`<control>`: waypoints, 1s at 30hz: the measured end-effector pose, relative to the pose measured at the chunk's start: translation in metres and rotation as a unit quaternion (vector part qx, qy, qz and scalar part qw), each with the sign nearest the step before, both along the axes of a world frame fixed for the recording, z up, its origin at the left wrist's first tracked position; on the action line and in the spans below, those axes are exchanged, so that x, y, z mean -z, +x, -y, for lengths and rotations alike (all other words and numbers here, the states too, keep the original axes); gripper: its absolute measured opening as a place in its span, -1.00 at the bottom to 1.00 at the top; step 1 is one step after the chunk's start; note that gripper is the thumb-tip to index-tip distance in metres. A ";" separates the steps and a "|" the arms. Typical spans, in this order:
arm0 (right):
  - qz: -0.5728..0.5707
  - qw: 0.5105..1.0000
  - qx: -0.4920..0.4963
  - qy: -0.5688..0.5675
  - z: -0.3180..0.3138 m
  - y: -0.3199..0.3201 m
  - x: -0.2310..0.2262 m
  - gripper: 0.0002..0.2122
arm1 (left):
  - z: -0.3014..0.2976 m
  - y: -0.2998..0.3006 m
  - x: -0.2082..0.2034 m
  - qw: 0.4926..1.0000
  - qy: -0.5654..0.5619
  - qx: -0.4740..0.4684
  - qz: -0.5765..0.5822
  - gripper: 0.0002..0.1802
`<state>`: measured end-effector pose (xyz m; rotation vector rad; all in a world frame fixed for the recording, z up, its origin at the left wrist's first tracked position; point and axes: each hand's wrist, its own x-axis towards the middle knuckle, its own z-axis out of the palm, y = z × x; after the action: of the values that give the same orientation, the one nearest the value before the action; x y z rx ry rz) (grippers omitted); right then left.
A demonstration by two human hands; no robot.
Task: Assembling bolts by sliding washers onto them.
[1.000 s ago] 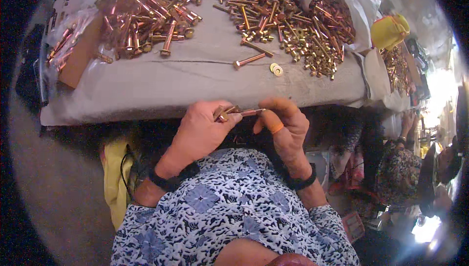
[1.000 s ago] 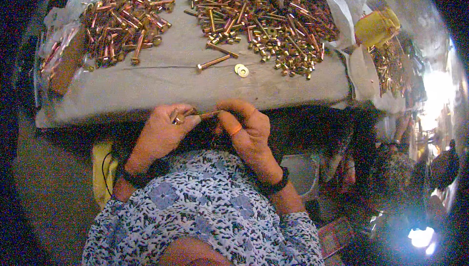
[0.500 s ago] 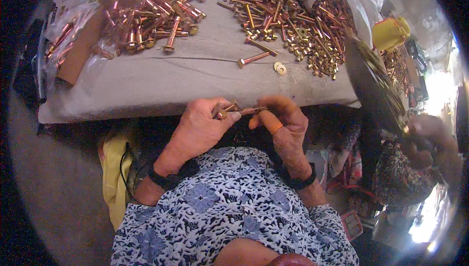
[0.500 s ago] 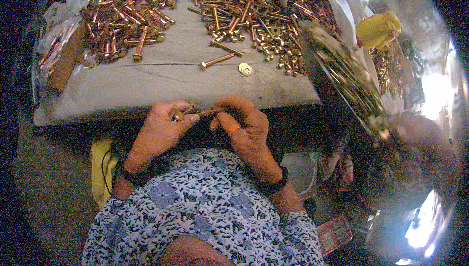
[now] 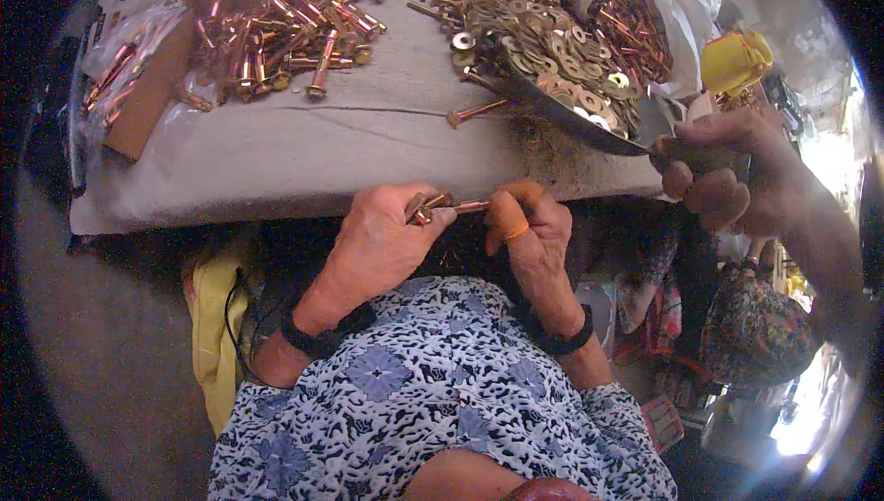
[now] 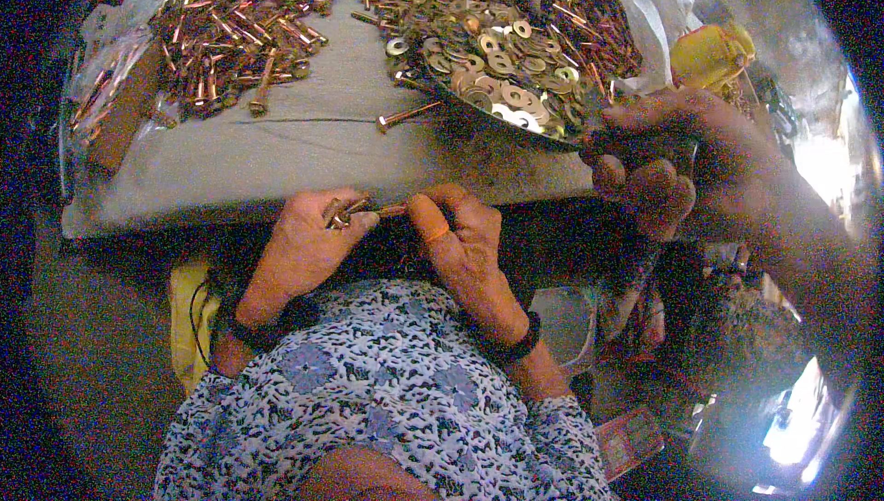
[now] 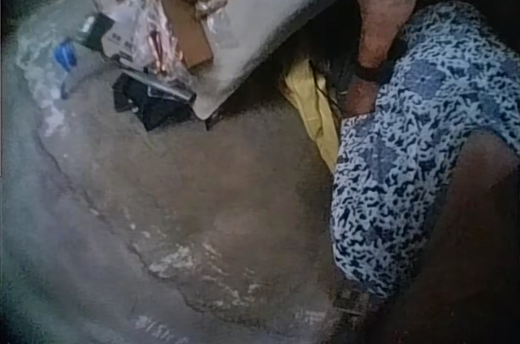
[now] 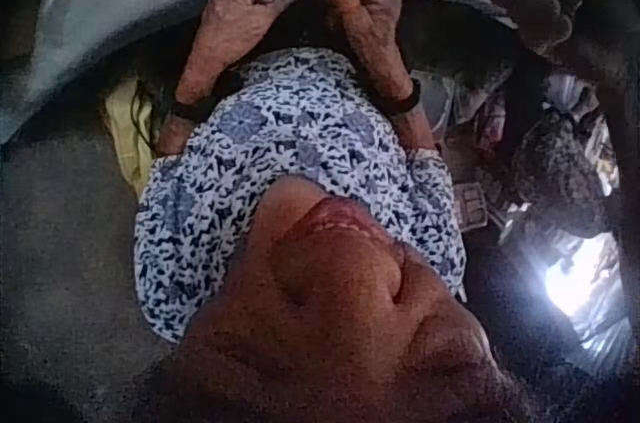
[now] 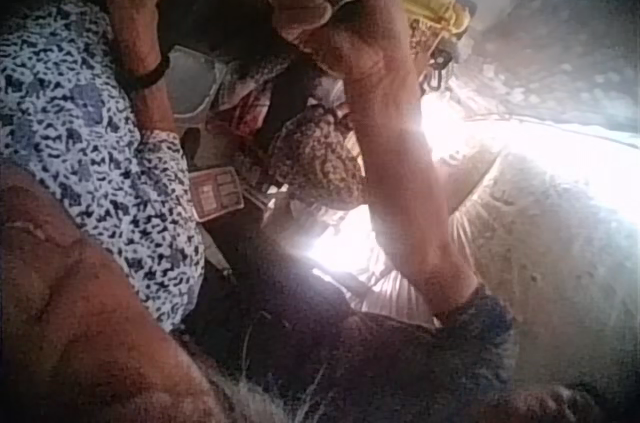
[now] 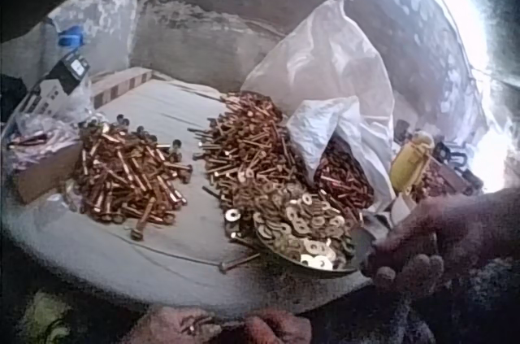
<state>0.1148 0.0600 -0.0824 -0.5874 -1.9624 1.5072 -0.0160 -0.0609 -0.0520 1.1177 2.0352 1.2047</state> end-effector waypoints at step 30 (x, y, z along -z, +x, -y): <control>0.120 0.991 0.032 0.044 -0.012 0.018 -0.013 -0.85 | -0.012 0.009 -0.004 0.995 -0.049 0.008 0.089 -0.78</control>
<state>0.1326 0.0720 -0.0697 -0.8177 -2.1557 1.3542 -0.0065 -0.0489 -0.0478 0.9439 1.9251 1.1399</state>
